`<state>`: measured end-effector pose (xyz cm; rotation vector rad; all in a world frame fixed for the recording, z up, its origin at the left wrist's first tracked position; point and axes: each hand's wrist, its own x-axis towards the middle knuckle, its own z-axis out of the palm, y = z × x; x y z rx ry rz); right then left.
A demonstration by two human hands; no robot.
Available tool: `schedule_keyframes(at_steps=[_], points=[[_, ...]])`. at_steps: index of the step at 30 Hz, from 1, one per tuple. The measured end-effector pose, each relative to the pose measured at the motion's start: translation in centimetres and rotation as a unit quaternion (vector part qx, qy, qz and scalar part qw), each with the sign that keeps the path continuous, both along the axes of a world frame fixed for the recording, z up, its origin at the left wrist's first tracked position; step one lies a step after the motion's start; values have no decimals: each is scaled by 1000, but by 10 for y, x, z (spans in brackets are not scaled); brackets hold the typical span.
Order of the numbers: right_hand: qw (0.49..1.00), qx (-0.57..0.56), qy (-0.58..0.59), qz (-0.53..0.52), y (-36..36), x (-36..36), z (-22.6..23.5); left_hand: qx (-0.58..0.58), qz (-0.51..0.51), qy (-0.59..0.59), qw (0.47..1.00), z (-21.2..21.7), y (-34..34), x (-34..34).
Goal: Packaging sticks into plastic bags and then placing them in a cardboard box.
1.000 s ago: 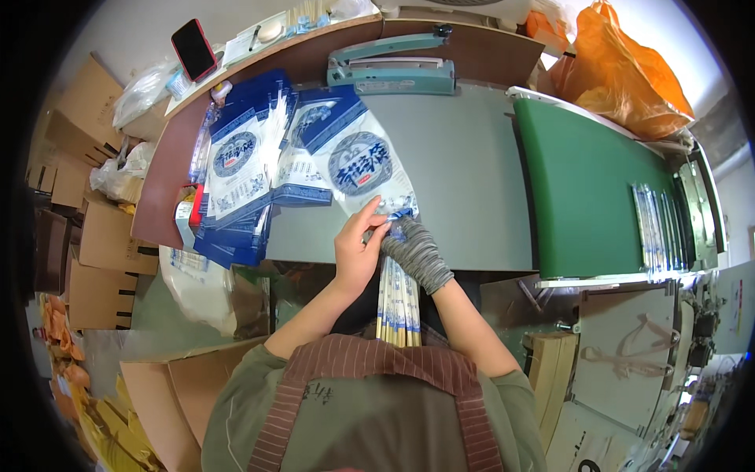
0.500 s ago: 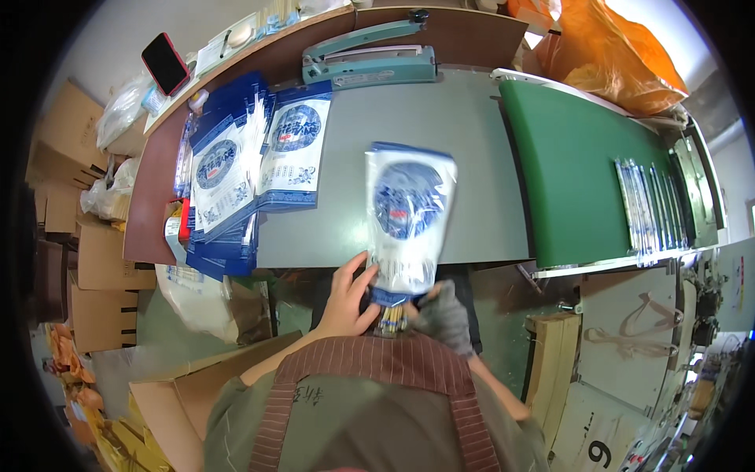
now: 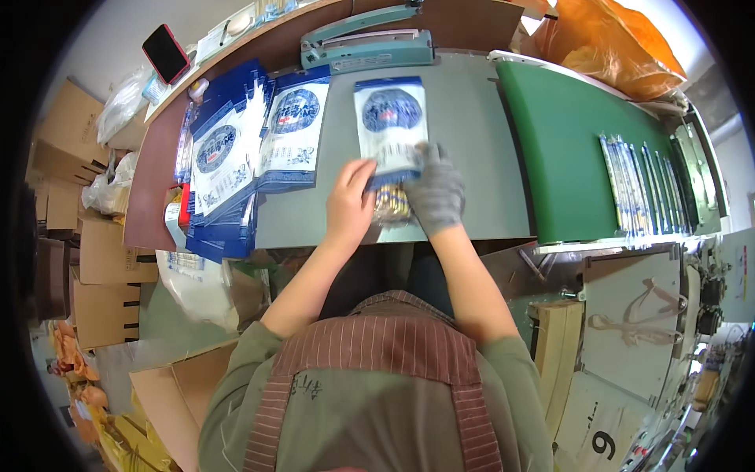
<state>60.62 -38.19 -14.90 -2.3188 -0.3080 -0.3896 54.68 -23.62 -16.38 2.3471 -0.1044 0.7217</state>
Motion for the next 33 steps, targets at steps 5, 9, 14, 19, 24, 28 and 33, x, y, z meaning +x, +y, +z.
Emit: schedule_keyframes(at_steps=[5,9,14,19,24,28,33], points=[[983,-53,0,176,-53,-90,-26,8,-29,55,998,-18,3,-100],[975,-78,12,206,-79,-137,-13,-26,-98,207,973,-12,3,-142],[981,-161,-43,104,-77,-102,44,-125,-83,128,980,59,10,-106],[973,21,16,230,-56,-51,188,-284,-119,68,949,207,13,-44],[944,20,143,296,-55,3,234,-230,-147,141,952,249,34,-13],[950,16,78,301,-39,-5,267,-120,-145,116,975,263,54,-2],[951,-102,85,279,15,79,254,85,-79,191,975,259,100,74]])
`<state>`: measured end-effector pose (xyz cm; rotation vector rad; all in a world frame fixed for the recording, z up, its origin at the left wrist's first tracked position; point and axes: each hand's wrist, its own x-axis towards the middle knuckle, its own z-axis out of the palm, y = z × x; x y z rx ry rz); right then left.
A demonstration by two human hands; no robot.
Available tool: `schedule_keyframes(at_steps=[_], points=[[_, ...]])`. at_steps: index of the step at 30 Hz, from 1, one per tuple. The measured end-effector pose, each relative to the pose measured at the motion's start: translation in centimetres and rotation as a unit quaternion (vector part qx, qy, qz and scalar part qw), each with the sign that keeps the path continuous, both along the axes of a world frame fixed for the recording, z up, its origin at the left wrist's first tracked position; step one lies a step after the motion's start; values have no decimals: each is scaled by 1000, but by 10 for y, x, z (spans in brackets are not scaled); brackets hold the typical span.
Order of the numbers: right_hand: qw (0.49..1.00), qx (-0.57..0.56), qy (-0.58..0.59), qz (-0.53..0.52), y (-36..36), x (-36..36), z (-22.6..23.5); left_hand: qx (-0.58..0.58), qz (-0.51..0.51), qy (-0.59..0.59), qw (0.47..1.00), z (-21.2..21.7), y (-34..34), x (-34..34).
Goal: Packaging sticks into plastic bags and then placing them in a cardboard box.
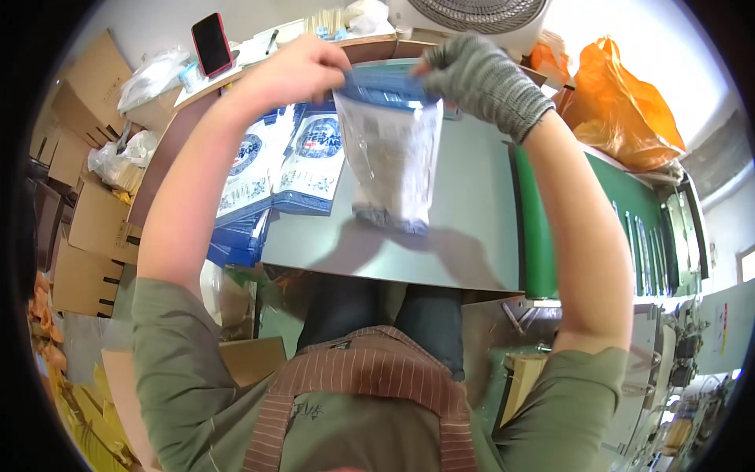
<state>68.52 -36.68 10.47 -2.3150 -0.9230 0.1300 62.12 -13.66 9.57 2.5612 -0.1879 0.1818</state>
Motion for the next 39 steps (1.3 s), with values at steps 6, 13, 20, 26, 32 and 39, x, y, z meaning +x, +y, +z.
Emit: schedule_keyframes(at_steps=[6,13,20,26,32,39], points=[[940,237,-227,91,53,-42,-31,99,41,-340,934,-4,45,-66],[973,153,-117,126,119,-55,-260,286,63,-133,947,-226,85,-102],[982,181,37,51,118,-89,-244,410,82,-232,878,-236,86,-98],[581,409,703,-40,29,-100,-268,298,70,-315,898,-105,50,-67],[265,519,803,127,23,-128,-240,300,-57,-207,929,-27,-34,-147],[527,327,784,-19,-10,-183,-186,154,-107,-88,978,-70,-95,-266]])
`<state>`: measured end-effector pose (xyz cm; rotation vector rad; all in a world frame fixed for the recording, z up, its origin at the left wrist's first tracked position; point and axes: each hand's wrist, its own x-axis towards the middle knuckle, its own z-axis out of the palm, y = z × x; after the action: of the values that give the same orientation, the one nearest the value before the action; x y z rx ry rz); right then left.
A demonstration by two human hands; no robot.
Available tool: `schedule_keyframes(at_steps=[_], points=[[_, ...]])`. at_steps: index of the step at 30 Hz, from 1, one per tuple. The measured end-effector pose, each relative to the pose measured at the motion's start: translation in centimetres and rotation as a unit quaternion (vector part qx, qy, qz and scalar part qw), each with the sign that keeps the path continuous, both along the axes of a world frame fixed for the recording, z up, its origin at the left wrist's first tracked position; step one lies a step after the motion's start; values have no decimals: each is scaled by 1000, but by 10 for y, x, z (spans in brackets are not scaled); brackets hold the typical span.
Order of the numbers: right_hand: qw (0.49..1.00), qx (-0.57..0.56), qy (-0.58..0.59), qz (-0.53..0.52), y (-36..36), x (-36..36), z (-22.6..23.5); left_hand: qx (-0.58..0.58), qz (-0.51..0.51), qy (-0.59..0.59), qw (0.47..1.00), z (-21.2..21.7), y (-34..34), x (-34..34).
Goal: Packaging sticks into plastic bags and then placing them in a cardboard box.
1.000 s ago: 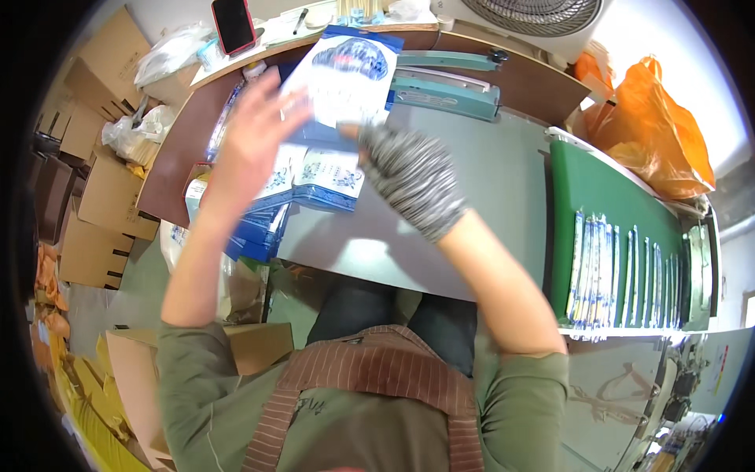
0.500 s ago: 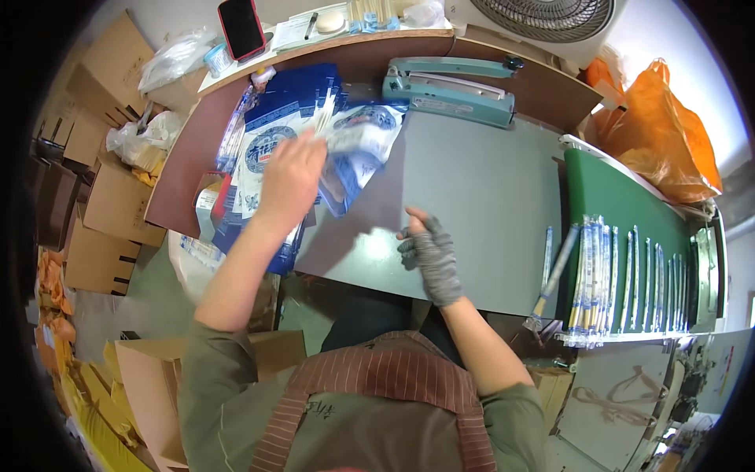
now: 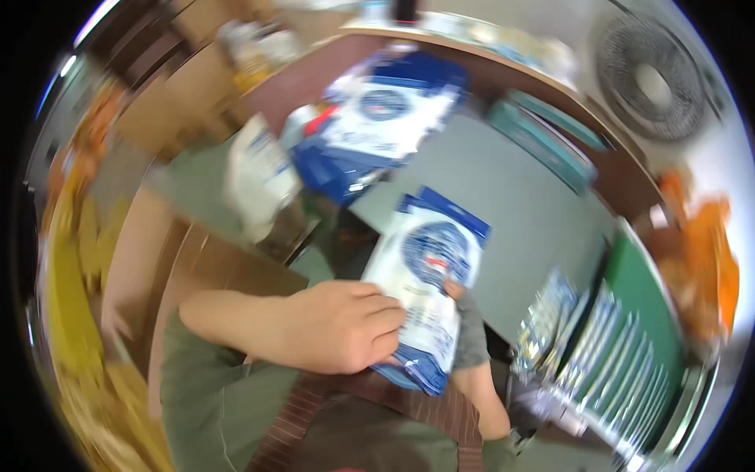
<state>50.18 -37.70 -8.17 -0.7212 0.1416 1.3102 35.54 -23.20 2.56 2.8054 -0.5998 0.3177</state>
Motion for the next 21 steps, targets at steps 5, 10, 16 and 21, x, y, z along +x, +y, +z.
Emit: schedule_keyframes(at_steps=[5,10,16,21], points=[[988,3,-114,108,15,-25,30,-559,355,-15,749,-47,32,-35],[901,95,-389,168,122,-97,62,-809,243,-76,529,-40,62,-112],[743,233,-550,302,277,-195,130,-726,344,-214,556,13,171,-261],[730,345,-553,208,349,-222,97,-739,387,-239,497,-38,231,-359]])
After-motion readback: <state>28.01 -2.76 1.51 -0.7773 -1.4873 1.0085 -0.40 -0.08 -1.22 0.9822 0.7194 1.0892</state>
